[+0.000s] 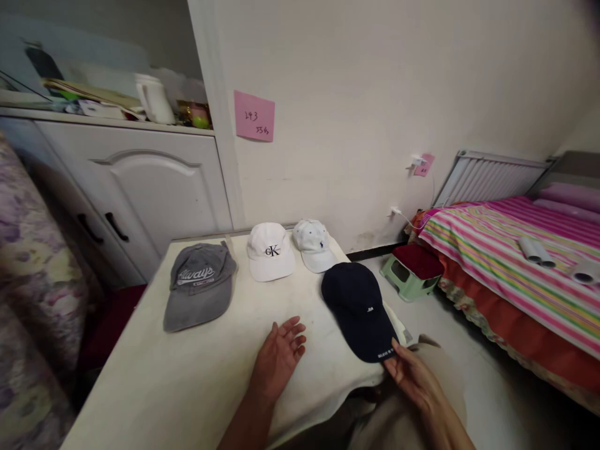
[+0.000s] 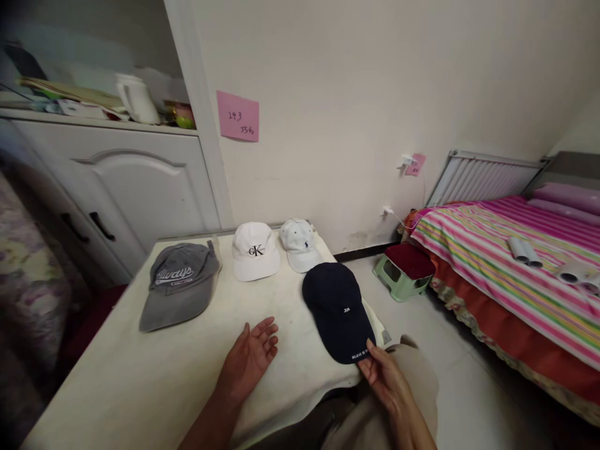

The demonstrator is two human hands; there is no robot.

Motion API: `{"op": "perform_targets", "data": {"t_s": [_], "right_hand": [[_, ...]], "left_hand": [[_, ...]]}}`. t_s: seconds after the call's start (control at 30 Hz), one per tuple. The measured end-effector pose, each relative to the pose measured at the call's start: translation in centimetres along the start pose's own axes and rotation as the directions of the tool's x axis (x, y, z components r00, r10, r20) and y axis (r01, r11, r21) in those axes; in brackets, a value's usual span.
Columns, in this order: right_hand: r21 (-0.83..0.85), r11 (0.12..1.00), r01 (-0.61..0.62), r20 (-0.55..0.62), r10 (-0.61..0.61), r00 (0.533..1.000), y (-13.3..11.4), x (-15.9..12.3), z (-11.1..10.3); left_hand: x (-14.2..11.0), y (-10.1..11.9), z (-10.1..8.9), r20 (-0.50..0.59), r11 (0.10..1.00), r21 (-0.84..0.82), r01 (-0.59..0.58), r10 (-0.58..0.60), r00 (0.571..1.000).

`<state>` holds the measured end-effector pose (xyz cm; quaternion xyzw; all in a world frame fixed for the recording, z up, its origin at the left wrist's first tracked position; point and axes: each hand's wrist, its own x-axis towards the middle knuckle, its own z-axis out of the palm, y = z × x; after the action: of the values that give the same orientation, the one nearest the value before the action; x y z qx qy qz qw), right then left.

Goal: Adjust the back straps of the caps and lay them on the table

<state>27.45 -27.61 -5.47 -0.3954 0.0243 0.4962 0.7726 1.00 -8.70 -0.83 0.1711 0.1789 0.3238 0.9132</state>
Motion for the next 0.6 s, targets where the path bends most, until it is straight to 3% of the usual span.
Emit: {"op": "perform_targets", "data": {"t_s": [0.17, 0.33, 0.6], "right_hand": [[-0.177, 0.982, 0.069, -0.066, -0.082, 0.994, -0.6, -0.3, 1.1], [-0.248, 0.963, 0.108, -0.160, -0.151, 0.976, -0.5, -0.7, 1.4], [-0.216, 0.956, 0.198, -0.172, -0.237, 0.956, 0.3, -1.2, 1.3]], "left_hand": [[-0.3, 0.0, 0.3, -0.013, 1.000, 0.004, 0.003, -0.003, 1.000], [-0.3, 0.0, 0.3, -0.023, 1.000, 0.014, -0.003, 0.004, 1.000], [-0.3, -0.1, 0.2, -0.030, 1.000, 0.012, -0.008, 0.009, 1.000]]}}
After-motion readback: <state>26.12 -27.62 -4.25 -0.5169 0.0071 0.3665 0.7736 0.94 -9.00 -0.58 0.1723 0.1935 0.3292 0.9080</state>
